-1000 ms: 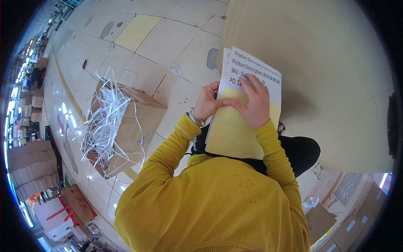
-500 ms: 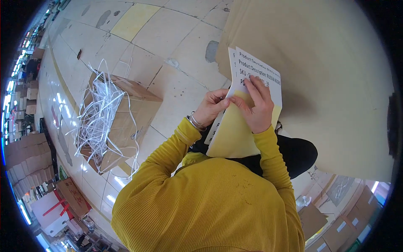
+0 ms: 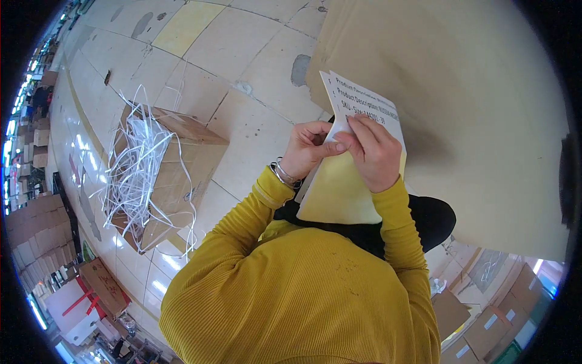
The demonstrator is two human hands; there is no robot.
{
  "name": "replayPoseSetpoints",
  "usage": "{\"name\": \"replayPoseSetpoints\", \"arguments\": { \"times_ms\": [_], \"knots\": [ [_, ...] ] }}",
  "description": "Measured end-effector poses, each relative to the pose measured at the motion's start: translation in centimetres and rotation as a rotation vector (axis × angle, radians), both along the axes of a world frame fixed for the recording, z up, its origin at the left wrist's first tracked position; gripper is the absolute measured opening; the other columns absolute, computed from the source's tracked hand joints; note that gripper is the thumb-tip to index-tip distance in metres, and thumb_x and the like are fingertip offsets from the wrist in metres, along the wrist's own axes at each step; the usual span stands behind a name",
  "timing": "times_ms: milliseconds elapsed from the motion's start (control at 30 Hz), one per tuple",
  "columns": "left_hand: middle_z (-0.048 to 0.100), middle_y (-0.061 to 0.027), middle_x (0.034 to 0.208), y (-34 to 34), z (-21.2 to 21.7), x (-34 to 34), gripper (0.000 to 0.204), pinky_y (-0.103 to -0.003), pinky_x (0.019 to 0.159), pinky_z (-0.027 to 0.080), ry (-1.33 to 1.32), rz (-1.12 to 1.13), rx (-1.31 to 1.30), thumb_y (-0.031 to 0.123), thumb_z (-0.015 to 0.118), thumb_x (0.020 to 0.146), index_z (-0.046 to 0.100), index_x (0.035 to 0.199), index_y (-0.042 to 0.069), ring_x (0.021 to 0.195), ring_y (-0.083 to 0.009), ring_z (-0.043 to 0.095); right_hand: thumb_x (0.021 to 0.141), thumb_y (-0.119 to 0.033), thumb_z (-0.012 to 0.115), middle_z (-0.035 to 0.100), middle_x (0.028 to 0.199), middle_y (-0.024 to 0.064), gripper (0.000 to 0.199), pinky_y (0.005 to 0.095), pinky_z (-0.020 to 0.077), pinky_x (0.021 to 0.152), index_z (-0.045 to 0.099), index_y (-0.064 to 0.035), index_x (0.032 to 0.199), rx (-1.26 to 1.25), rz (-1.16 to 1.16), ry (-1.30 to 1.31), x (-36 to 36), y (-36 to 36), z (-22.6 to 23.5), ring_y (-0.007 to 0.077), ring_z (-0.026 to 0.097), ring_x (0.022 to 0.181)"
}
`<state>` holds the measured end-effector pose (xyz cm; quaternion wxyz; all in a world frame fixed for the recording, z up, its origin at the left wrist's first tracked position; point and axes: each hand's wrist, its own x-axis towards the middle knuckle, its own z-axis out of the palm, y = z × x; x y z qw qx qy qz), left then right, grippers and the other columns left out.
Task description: The recorder is applying product labels to large cardboard boxes and cleaning the surface with a cloth.
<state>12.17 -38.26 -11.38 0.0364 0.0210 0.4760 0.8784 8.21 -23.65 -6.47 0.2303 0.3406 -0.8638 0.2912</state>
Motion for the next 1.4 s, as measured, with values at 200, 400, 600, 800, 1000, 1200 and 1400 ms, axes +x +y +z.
{"name": "replayPoseSetpoints", "arguments": {
  "times_ms": [200, 400, 600, 800, 1000, 1200, 1400],
  "knots": [
    [0.064, -0.0046, 0.087, 0.2, 2.5, -1.3, 0.017, -0.024, 0.073, 0.048, 0.069, -0.077, -0.097, -0.004, 0.065, 0.076, 0.062, 0.093, -0.002, 0.080, -0.0082, 0.057, 0.071, -0.014, 0.070, 0.061, 0.082, 0.0115, 0.023, 0.0303, 0.0509, 0.057, 0.060, 0.0013, 0.086, -0.011, 0.028, 0.049, -0.3, 0.7, 1.5, 0.0249, 0.062, 0.071],
    [0.063, -0.0033, 0.087, 0.3, 3.4, -1.5, 0.017, -0.023, 0.070, 0.048, 0.020, -0.100, -0.119, -0.004, 0.065, 0.077, 0.062, 0.093, -0.002, 0.079, -0.0076, 0.057, 0.073, -0.010, 0.068, 0.063, 0.082, 0.0134, 0.018, 0.0318, 0.0515, 0.058, 0.060, 0.0016, 0.085, -0.088, 0.003, -0.003, -0.1, 1.0, 1.7, 0.0264, 0.063, 0.069],
    [0.063, -0.0023, 0.085, 0.6, 3.8, -1.5, 0.016, -0.023, 0.069, 0.048, 0.100, -0.079, -0.196, -0.003, 0.065, 0.076, 0.061, 0.092, -0.001, 0.076, -0.0071, 0.056, 0.075, -0.008, 0.066, 0.063, 0.083, 0.0136, 0.016, 0.0330, 0.0517, 0.059, 0.059, 0.0008, 0.087, -0.126, 0.025, 0.005, 0.0, 1.4, 1.8, 0.0275, 0.063, 0.070],
    [0.064, -0.0035, 0.087, 0.4, 4.5, -1.6, 0.018, -0.022, 0.071, 0.048, 0.060, -0.136, -0.190, -0.002, 0.065, 0.077, 0.061, 0.095, -0.002, 0.079, -0.0076, 0.057, 0.079, -0.005, 0.061, 0.063, 0.082, 0.0133, 0.009, 0.0329, 0.0508, 0.058, 0.060, -0.0002, 0.086, -0.185, -0.025, -0.048, 0.1, 1.5, 2.6, 0.0280, 0.062, 0.068],
    [0.065, -0.0061, 0.085, -1.8, 4.2, -1.6, 0.018, -0.023, 0.067, 0.049, -0.002, -0.033, -0.146, -0.001, 0.066, 0.076, 0.061, 0.093, -0.003, 0.074, -0.0092, 0.060, 0.084, -0.006, 0.057, 0.062, 0.076, 0.0101, 0.009, 0.0274, 0.0488, 0.059, 0.060, 0.0006, 0.089, -0.420, -0.169, -0.151, -0.2, 2.5, 3.3, 0.0187, 0.062, 0.063],
    [0.065, -0.0079, 0.082, -5.2, 2.9, -1.5, 0.017, -0.023, 0.065, 0.050, -0.009, 0.079, -0.120, -0.004, 0.064, 0.076, 0.061, 0.092, -0.003, 0.071, -0.0106, 0.061, 0.088, -0.011, 0.054, 0.062, 0.078, 0.0066, 0.014, 0.0270, 0.0499, 0.063, 0.059, 0.0021, 0.089, -0.951, -0.136, -0.390, -2.5, 5.7, 5.2, 0.0133, 0.060, 0.068],
    [0.065, -0.0065, 0.084, -10.3, 2.2, -0.9, 0.014, -0.024, 0.067, 0.049, -0.053, 0.252, -0.103, -0.002, 0.063, 0.076, 0.062, 0.090, 0.000, 0.072, -0.0114, 0.061, 0.089, -0.014, 0.052, 0.064, 0.085, 0.0091, 0.014, 0.0294, 0.0513, 0.063, 0.057, -0.0006, 0.093, -1.497, -0.087, -0.438, -4.7, 11.6, 7.2, 0.0177, 0.062, 0.070]
  ]
}}
